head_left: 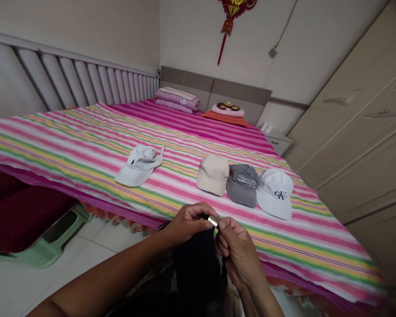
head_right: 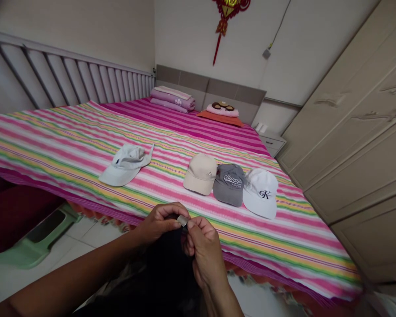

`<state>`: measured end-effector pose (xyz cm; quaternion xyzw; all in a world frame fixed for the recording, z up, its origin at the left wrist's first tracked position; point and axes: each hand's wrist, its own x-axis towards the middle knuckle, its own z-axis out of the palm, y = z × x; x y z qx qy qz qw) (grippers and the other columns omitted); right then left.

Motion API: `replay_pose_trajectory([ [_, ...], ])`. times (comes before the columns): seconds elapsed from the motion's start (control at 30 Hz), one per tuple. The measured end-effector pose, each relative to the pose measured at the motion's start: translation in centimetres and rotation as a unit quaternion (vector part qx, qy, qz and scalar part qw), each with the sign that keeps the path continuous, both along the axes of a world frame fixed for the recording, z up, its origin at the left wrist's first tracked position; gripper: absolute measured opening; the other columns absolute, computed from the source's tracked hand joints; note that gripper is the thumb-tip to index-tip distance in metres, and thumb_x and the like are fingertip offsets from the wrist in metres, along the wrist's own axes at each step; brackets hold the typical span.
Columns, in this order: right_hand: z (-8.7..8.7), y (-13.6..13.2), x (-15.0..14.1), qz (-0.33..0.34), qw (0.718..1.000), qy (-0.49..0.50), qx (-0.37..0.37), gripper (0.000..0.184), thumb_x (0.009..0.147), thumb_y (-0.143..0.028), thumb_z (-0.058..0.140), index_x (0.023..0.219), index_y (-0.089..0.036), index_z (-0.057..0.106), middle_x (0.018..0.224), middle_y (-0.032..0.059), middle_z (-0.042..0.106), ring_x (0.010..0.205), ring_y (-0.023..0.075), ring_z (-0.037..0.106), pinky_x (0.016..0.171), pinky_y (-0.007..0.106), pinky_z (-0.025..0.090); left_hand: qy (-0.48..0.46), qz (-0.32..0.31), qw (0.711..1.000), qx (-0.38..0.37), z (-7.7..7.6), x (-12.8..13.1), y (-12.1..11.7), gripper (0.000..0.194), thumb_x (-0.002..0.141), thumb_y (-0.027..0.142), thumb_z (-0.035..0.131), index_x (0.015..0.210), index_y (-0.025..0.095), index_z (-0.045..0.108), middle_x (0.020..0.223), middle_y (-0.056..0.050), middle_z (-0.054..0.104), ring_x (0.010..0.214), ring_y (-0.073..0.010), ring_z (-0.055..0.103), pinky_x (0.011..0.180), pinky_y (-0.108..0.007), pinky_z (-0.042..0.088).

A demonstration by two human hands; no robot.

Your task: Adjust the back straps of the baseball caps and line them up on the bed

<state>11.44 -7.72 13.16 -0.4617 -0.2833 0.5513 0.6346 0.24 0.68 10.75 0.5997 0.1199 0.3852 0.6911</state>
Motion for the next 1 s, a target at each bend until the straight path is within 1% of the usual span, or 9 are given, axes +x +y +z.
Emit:
replay_pose_trajectory([
  [0.1,0.06,-0.10,-0.10,0.005,1.000,0.015,-0.006,0.026,0.070,-0.035,0.062,0.061,-0.018,0.045,0.039,-0.0098,0.035,0.035,0.0031,0.023,0.038,0.018,0.020,-0.013,0.016,1.000,-0.019,-0.17,0.20,-0.23,0.023,0.065,0.027,0.068,0.084,0.013,0.065,0.076,-0.003,0.057,0.072,-0.0116,0.051,0.068,-0.022,0.038],
  [0.27,0.14,-0.30,0.07,0.023,0.999,0.048,-0.001,0.016,0.071,-0.031,0.060,0.071,-0.018,0.050,0.044,-0.0076,0.041,0.038,0.0050,0.029,0.041,0.019,0.025,-0.021,0.015,0.998,-0.058,-0.10,0.09,-0.38,0.023,0.063,0.026,0.069,0.083,0.013,0.065,0.073,-0.002,0.056,0.068,-0.0104,0.051,0.066,-0.022,0.038],
  [0.4,0.15,-0.28,0.14,0.031,0.999,0.027,-0.014,0.019,0.070,-0.030,0.061,0.065,-0.018,0.048,0.039,-0.0079,0.040,0.036,0.0046,0.027,0.040,0.019,0.023,-0.028,0.016,0.999,-0.038,0.15,0.00,-0.43,0.020,0.064,0.023,0.068,0.082,0.014,0.065,0.075,-0.002,0.056,0.071,-0.0107,0.051,0.067,-0.022,0.039],
  [0.57,0.11,-0.19,0.03,0.022,1.000,0.011,-0.012,0.021,0.069,-0.031,0.062,0.063,-0.017,0.049,0.038,-0.0080,0.040,0.034,0.0037,0.026,0.038,0.018,0.022,-0.024,0.015,0.999,-0.016,0.06,-0.01,-0.29,0.019,0.065,0.022,0.068,0.081,0.014,0.065,0.077,-0.003,0.057,0.073,-0.0117,0.052,0.069,-0.023,0.040],
  [0.8,0.00,-0.16,0.51,0.037,0.999,0.020,0.001,0.020,0.068,-0.029,0.064,0.062,-0.016,0.051,0.036,-0.0084,0.039,0.033,0.0028,0.026,0.037,0.017,0.020,0.003,0.017,1.000,0.007,0.04,-0.41,-0.09,0.019,0.068,0.024,0.065,0.084,0.014,0.065,0.079,-0.003,0.057,0.074,-0.0120,0.052,0.069,-0.023,0.039],
  [1.0,-0.04,0.02,0.59,0.049,0.999,0.019,-0.007,0.019,0.068,-0.027,0.064,0.061,-0.016,0.051,0.036,-0.0088,0.038,0.032,0.0022,0.025,0.037,0.017,0.019,-0.007,0.010,1.000,0.025,-0.32,-0.47,-0.05,0.018,0.069,0.023,0.064,0.086,0.015,0.065,0.082,-0.004,0.058,0.078,-0.0130,0.053,0.072,-0.024,0.039],
])
